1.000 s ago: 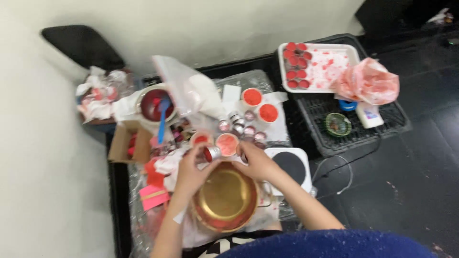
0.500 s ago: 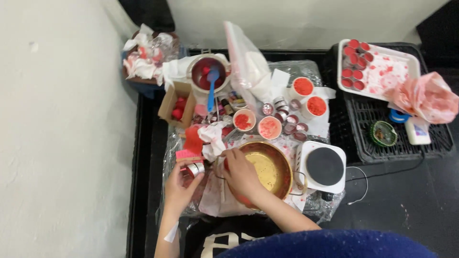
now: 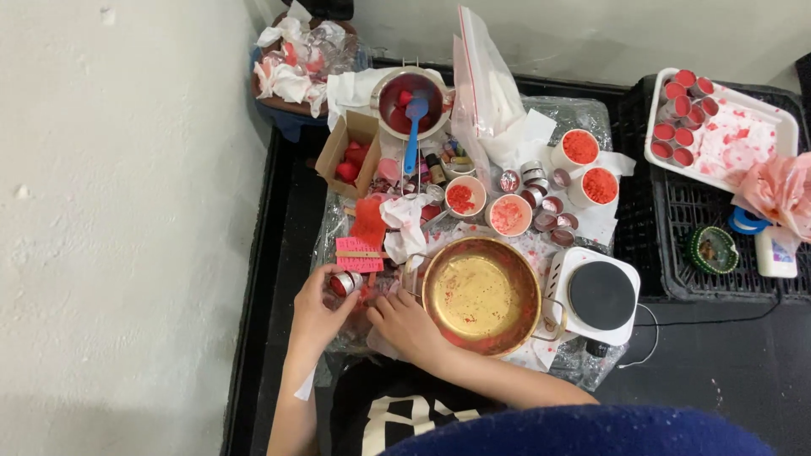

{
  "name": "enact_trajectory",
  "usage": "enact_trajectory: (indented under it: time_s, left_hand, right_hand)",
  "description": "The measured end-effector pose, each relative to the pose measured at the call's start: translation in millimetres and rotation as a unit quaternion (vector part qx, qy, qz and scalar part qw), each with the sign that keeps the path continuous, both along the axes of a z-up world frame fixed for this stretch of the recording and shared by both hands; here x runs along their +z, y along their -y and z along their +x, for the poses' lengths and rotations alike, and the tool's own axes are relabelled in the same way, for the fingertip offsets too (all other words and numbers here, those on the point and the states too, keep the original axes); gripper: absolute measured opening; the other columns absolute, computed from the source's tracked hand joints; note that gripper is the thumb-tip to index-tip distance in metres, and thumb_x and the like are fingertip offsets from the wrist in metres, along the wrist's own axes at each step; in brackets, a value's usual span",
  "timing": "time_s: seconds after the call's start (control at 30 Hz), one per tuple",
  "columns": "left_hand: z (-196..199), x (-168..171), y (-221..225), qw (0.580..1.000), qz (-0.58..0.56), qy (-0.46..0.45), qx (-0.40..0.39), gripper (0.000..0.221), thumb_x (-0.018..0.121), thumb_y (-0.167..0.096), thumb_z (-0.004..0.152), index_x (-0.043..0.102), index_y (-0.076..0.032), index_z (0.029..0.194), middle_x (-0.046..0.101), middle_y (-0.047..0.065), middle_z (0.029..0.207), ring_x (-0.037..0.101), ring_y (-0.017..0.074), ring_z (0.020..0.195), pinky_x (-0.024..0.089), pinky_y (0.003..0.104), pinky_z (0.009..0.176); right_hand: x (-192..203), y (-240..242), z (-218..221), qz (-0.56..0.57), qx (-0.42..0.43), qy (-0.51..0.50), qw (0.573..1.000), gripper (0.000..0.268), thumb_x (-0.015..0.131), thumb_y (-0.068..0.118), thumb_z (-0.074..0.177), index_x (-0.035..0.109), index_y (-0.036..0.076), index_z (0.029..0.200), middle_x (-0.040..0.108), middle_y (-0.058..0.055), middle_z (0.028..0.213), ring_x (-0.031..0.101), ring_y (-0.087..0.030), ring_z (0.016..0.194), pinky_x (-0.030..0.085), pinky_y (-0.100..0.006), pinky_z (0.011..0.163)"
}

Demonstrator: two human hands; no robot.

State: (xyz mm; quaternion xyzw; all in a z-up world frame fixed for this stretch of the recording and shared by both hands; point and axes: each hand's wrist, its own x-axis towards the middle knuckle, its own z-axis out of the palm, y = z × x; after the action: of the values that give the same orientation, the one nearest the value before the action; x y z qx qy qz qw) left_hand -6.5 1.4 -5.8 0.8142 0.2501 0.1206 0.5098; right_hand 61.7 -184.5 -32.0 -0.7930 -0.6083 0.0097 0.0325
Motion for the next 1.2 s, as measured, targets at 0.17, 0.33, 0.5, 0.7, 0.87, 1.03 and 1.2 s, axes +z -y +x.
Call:
enact_trajectory:
  time_s: [0.17, 0.33, 0.5, 0.7, 0.87, 1.03, 1.2]
  left_hand:
    - [9, 3, -1, 0.998, -0.056, 0.007, 0.012, 0.051, 0.085, -0.010, 0.076, 0.064, -0.006, 0.122, 0.075, 0.008, 0.100, 0.072, 0.0120, 0.077, 0.058, 0.028, 0.067]
    - [29, 9, 0, 0.999, -0.025, 0.021, -0.012, 0.044, 0.084, -0.010, 0.077, 0.067, -0.005, 0.118, 0.076, 0.007, 0.098, 0.073, 0.0146, 0.080, 0.058, 0.029, 0.071]
    - [50, 4, -3, 0.987, 0.108, 0.112, -0.038, 0.047, 0.083, -0.012, 0.080, 0.061, -0.005, 0.121, 0.071, 0.016, 0.111, 0.071, 0.0334, 0.102, 0.056, 0.038, 0.087]
    - [61, -1, 5, 0.992, 0.082, 0.068, -0.066, 0.048, 0.083, -0.013, 0.079, 0.061, -0.006, 0.121, 0.069, 0.014, 0.113, 0.070, 0.0336, 0.103, 0.056, 0.039, 0.085]
    - [79, -3, 20, 0.980, 0.146, 0.094, -0.100, 0.050, 0.083, -0.014, 0.077, 0.062, -0.007, 0.121, 0.069, 0.014, 0.116, 0.066, 0.0357, 0.108, 0.053, 0.042, 0.091]
    - [104, -13, 31, 0.971, 0.189, 0.087, -0.121, 0.050, 0.083, -0.019, 0.079, 0.062, -0.008, 0.123, 0.067, 0.013, 0.121, 0.064, 0.0355, 0.112, 0.051, 0.044, 0.095]
    - [112, -1, 33, 0.975, 0.171, 0.080, -0.117, 0.054, 0.088, -0.027, 0.076, 0.067, -0.010, 0.123, 0.066, 0.013, 0.123, 0.064, 0.0344, 0.111, 0.048, 0.046, 0.092]
  right_hand:
    - [32, -5, 18, 0.076, 0.014, -0.045, 0.996, 0.029, 0.066, 0.016, 0.084, 0.060, 0.007, 0.111, 0.063, -0.012, 0.114, 0.062, -0.029, 0.109, 0.047, -0.042, 0.099]
    - [44, -14, 81, 0.127, -0.130, -0.222, 0.958, 0.031, 0.074, 0.023, 0.088, 0.064, 0.013, 0.116, 0.068, -0.010, 0.112, 0.064, -0.032, 0.105, 0.051, -0.045, 0.089]
    - [55, -24, 138, 0.202, -0.138, -0.084, 0.966, 0.063, 0.078, 0.019, 0.069, 0.064, 0.006, 0.130, 0.066, -0.013, 0.097, 0.064, -0.037, 0.092, 0.051, -0.050, 0.082]
    - [33, -1, 152, 0.275, -0.242, -0.204, 0.908, 0.024, 0.072, 0.010, 0.092, 0.065, 0.011, 0.115, 0.069, -0.010, 0.103, 0.067, -0.029, 0.092, 0.054, -0.039, 0.078]
    - [45, 34, 152, 0.412, -0.315, -0.264, 0.813, 0.017, 0.061, 0.006, 0.102, 0.058, 0.005, 0.118, 0.061, -0.009, 0.112, 0.062, -0.016, 0.088, 0.051, -0.029, 0.071]
    - [26, 66, 160, 0.449, -0.402, -0.341, 0.721, 0.020, 0.060, 0.010, 0.107, 0.058, 0.007, 0.127, 0.058, -0.005, 0.100, 0.052, -0.010, 0.085, 0.043, -0.026, 0.071]
    - [2, 82, 164, 0.480, -0.380, -0.467, 0.638, 0.031, 0.059, 0.012, 0.107, 0.050, 0.006, 0.136, 0.056, -0.005, 0.115, 0.057, -0.010, 0.100, 0.048, -0.026, 0.081]
